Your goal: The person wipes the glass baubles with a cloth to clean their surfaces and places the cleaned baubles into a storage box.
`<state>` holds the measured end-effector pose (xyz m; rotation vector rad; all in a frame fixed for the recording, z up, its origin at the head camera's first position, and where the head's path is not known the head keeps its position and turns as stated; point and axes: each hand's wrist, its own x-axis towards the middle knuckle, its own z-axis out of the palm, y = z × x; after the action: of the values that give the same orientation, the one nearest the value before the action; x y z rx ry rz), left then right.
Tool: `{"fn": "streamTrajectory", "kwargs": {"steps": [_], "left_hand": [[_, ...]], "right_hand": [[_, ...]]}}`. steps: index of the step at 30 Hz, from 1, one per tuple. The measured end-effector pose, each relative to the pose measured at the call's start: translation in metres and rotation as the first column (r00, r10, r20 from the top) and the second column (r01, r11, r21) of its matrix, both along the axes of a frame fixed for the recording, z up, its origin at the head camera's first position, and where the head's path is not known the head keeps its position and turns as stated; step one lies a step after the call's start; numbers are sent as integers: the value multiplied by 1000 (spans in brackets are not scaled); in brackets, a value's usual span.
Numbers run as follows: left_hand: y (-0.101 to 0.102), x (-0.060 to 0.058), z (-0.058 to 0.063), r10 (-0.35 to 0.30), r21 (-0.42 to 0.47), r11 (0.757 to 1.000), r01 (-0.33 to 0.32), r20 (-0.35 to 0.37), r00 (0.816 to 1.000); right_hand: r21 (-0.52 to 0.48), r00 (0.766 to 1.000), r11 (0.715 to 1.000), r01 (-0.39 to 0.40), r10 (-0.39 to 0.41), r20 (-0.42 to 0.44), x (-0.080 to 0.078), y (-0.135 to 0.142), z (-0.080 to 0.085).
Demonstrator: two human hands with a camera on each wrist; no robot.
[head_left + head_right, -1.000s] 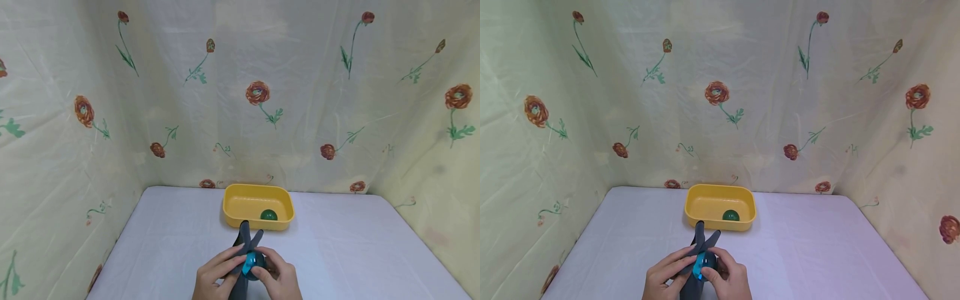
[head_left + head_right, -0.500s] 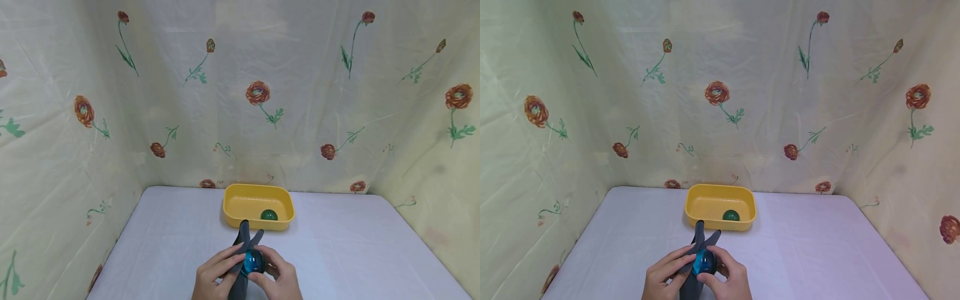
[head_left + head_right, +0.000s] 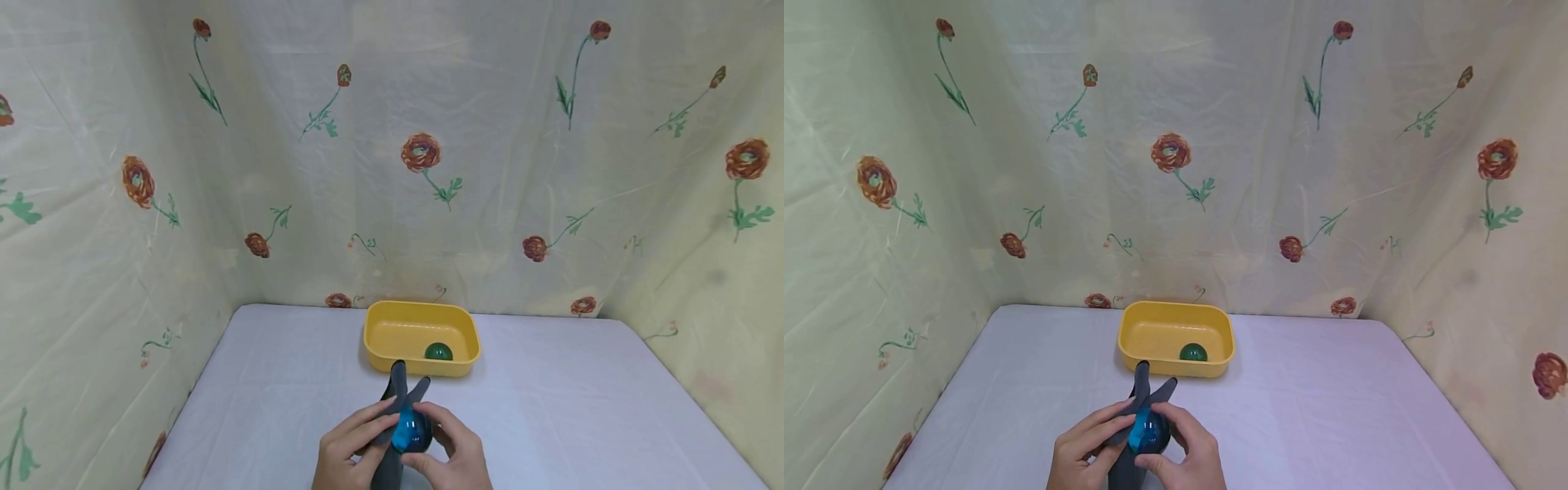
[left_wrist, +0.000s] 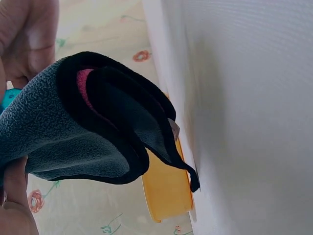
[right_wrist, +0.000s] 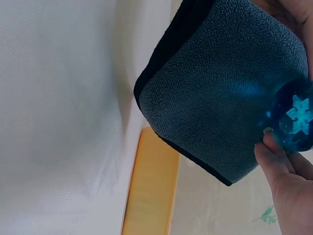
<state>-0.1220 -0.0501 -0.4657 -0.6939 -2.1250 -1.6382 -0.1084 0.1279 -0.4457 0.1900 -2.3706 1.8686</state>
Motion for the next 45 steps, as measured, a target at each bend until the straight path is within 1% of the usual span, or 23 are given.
{"fn": "streamTrajectory", "kwargs": {"steps": [4,5,8,9,10,11,16,17,20,23,26,33,41,45], "left_hand": [[0,-1,0,-5,9,1000,5,8,1000],[0,-1,0,-7,14,1000,7,14,1000],[0,-2,-1,-8,13,1000,8,-1,1000],[0,-1,0,-9,16,1000,9,9,1000],[0,-2,-1,-9,13,1000,9,-4,1000],[0,-2,-1,-10,15,1000,10,3,1000],[0,-2,-1,-20,14,1000,20,1,1000],[0,-2,-2,-23,16,1000,23,9,1000],[1,-1,-2,-25,13,1000,25,22,999],[1,0,-2,-22,6,1000,22,46,999],[1,2,-1,-18,-4,1000,18,70,997],[3,3,2,-2,-35,999,6,115,993],[4,3,2,9,-53,999,-4,101,995],[4,3,0,1,-46,999,2,57,998]], "right_hand": [[4,997,1000,-18,18,-77,1,0,-1],[8,995,1000,-21,22,-101,1,0,-1],[35,982,999,-29,35,-183,1,1,-2],[40,981,999,-24,31,-194,1,0,-2],[46,979,999,-16,25,-200,2,-1,-2],[52,979,999,-7,18,-202,2,-2,-2],[66,990,997,46,-37,-138,5,-8,4],[72,991,996,55,-46,-127,5,-9,4],[89,990,993,75,-64,-126,6,-10,5],[99,988,992,76,-61,-144,6,-8,3],[102,990,993,60,-46,-136,7,-5,2],[88,999,995,47,-45,-27,5,-1,2],[80,999,996,32,-35,34,2,2,1],[79,998,996,33,-37,55,1,3,1]]}}
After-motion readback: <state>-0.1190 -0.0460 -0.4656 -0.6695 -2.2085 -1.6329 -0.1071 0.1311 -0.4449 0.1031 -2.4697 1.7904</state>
